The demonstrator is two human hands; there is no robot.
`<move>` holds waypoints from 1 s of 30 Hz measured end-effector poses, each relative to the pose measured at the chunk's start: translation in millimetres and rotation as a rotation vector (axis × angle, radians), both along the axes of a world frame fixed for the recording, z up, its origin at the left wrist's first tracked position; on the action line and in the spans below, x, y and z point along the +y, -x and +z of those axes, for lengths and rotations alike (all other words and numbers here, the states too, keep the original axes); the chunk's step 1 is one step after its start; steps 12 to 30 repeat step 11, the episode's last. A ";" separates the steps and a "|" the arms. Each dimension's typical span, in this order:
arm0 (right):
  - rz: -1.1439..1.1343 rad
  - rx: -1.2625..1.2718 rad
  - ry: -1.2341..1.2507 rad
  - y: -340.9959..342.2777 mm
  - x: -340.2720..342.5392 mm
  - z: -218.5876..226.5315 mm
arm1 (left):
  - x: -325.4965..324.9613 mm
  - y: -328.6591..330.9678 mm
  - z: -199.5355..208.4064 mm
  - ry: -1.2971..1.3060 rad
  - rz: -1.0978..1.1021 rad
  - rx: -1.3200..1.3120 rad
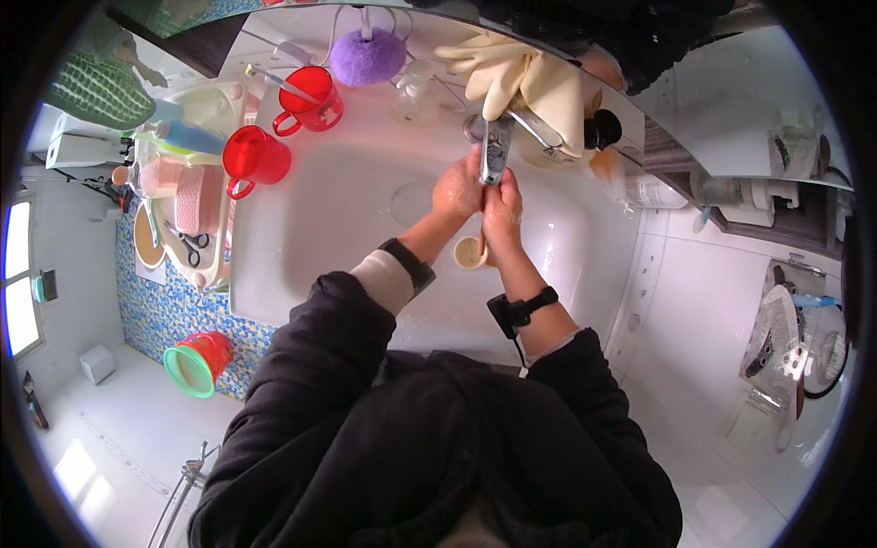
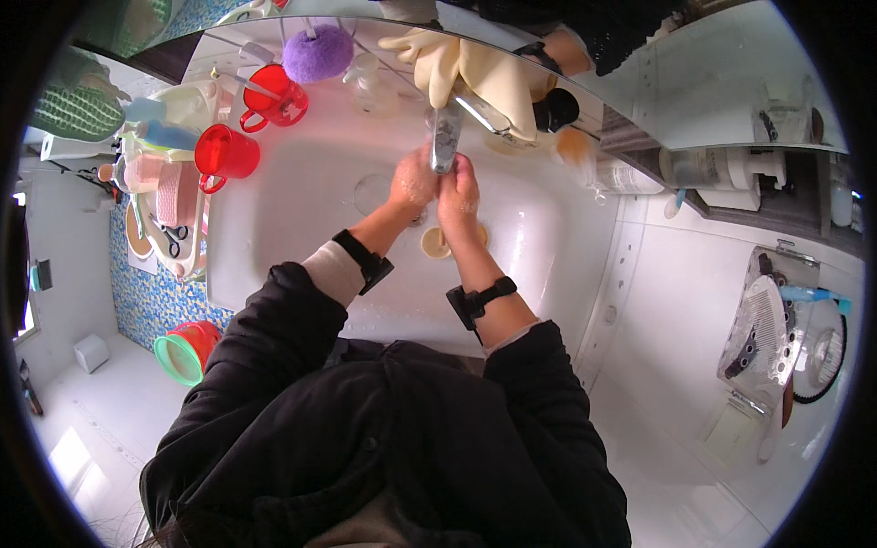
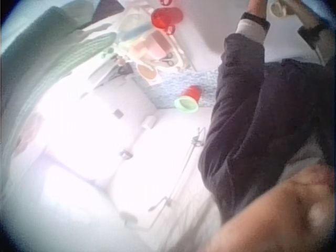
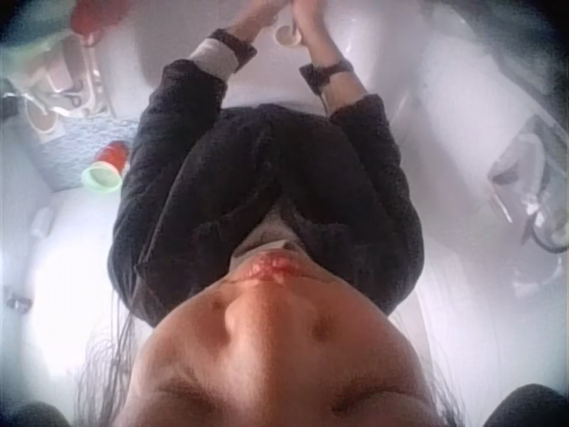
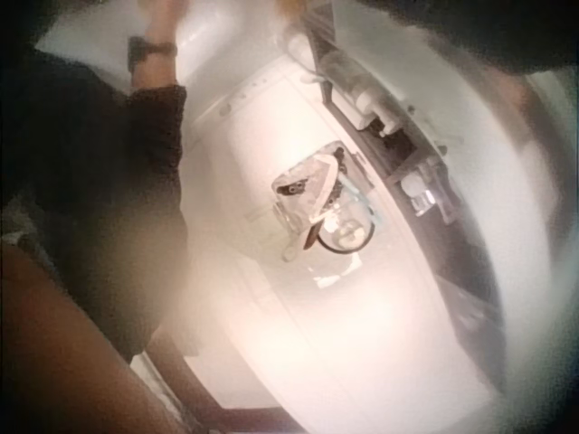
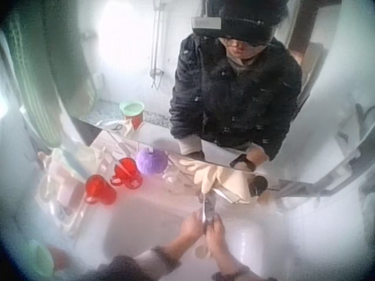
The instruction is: The person washes a small bowl, a spoon, and a chopstick under running water in a kitchen sink. They rinse each item thoroughly and place them in the sink basin.
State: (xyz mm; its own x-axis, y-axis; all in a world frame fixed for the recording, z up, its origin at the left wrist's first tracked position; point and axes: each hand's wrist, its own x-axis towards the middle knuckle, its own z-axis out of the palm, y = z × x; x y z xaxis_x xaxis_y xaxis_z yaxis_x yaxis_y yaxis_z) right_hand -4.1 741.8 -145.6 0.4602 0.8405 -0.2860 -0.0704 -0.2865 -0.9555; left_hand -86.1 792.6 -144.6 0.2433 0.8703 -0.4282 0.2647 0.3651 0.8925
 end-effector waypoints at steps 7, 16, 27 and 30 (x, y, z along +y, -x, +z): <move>0.041 -0.032 -0.020 26.9 21.7 9.0 | -14.0 15.7 1.3 0.045 0.353 -0.304; 0.252 -0.048 0.053 7.7 28.8 -10.8 | -4.3 22.0 2.6 0.074 0.156 -0.167; 0.252 -0.048 0.053 7.7 28.8 -10.8 | -4.3 22.0 2.6 0.074 0.156 -0.167; 0.252 -0.048 0.053 7.7 28.8 -10.8 | -4.3 22.0 2.6 0.074 0.156 -0.167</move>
